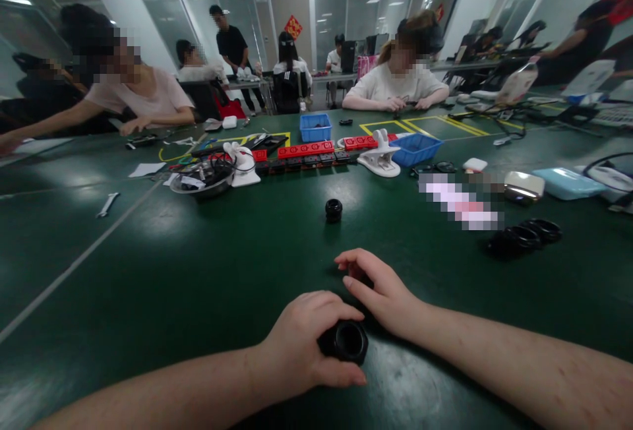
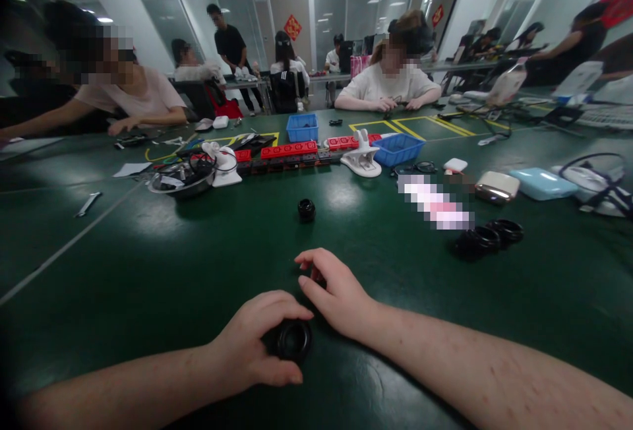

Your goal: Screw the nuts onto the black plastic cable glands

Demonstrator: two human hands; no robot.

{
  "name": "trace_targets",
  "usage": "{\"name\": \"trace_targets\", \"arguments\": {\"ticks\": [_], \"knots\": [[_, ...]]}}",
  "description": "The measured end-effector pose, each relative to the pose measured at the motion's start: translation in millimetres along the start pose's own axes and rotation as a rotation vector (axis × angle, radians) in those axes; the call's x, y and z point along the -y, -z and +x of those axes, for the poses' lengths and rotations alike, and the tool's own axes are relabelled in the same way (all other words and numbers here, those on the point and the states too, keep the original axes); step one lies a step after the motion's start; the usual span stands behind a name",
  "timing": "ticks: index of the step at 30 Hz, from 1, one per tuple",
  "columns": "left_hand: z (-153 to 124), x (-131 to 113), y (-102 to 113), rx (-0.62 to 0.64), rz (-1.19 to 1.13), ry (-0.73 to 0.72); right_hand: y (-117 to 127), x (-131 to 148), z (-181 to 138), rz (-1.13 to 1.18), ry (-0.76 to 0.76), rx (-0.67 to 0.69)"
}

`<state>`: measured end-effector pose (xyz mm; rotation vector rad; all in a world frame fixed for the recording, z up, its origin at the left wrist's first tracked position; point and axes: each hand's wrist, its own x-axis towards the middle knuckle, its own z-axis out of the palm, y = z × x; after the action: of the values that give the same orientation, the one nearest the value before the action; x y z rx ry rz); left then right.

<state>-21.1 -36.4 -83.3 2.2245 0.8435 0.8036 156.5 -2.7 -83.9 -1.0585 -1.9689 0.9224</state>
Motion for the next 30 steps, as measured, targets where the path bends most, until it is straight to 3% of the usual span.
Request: {"name": "trace_targets", "arguments": {"ticks": [9,19,23,30], "knots": [[0.4,-1.0,-1.3,-0.027,0.033,0.007,0.3,3.8,-2.0,0.012,0.037,-0.017],[7.8,-4.0,0.2,-0.034,0.043,0.124,3.1,5.3,-5.5,-0.022,0.125,0.002],[9.8,-3.2,-0.3,-0.040,0.081,0.185,3.1,6.5,-5.7,-0.015,0.180,-0.060],[6.5,6.2,13.0,0.120,0.252,0.139,12.7,8.1,-10.8,-0.068,0.292,-0.086]]}}
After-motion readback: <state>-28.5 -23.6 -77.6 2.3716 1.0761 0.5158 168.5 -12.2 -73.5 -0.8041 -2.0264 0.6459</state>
